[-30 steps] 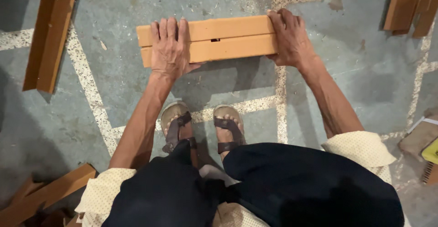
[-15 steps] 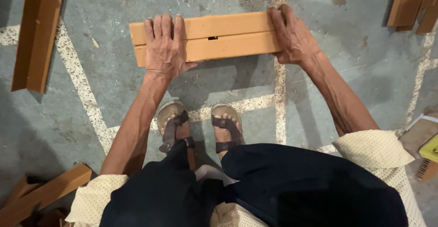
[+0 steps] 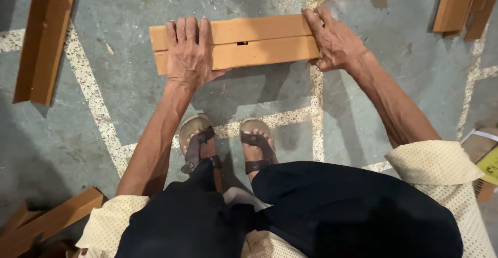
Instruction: The person assembles a rectangular cardboard box by hand. They fold the flaps of the cardboard pieces, interlock the tabs into slots, and press the edges to secure the structure. The process involves manipulating the cardboard to form the sides and bottom of the box.
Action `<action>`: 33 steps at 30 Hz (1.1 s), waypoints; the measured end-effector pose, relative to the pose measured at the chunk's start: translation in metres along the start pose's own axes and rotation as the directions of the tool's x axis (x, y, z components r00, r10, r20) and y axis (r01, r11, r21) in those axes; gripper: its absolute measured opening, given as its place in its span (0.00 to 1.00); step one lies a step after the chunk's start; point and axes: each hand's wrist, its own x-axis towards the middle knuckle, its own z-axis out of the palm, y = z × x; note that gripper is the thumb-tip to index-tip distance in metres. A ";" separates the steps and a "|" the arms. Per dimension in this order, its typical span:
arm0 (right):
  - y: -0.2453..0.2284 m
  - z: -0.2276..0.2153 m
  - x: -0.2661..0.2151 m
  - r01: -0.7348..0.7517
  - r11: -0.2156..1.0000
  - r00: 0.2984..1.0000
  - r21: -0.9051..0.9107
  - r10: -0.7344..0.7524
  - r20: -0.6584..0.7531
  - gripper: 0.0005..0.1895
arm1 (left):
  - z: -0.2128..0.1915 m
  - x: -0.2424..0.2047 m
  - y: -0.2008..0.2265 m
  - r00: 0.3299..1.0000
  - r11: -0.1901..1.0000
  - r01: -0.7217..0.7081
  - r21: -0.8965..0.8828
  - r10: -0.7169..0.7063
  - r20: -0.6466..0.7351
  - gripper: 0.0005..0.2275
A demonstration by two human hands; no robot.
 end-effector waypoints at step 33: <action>-0.025 0.034 0.005 -0.114 0.959 0.964 -0.260 0.044 -0.261 0.76 | -0.009 0.001 -0.001 1.000 1.000 -0.002 0.019 0.002 -0.008 0.57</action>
